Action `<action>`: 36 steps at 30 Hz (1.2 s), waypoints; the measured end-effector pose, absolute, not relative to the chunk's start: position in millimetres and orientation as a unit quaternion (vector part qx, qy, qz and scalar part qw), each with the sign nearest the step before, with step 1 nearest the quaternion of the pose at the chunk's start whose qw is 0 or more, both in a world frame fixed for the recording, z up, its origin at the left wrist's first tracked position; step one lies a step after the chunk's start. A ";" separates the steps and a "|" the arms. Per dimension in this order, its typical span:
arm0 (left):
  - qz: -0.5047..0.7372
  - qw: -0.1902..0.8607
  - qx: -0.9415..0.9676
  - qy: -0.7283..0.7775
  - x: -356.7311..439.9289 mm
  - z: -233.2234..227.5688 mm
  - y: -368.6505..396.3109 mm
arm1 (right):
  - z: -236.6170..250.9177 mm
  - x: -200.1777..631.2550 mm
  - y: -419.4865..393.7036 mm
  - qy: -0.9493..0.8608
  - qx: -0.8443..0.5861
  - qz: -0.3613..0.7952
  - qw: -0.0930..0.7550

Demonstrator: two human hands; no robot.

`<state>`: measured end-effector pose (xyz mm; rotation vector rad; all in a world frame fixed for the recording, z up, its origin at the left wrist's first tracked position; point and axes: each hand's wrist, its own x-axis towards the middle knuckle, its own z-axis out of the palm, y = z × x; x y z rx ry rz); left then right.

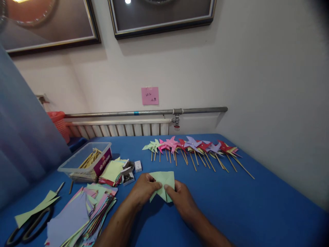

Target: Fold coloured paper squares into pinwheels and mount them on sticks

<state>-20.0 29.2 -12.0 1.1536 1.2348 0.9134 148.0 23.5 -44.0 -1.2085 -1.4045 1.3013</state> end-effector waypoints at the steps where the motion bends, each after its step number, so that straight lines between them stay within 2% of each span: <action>1: 0.396 0.570 0.492 0.525 -19.8 -11.8 28.8 | -43.5 148.4 23.2 -0.563 -0.481 0.521 0.426; 28: 0.428 0.577 0.493 0.491 -16.0 -11.0 24.7 | -37.7 148.6 22.7 -0.549 -0.458 0.550 0.431; 36: 0.479 0.607 0.426 0.469 -14.8 2.9 21.3 | -28.7 144.5 11.8 -0.470 -0.320 0.653 0.499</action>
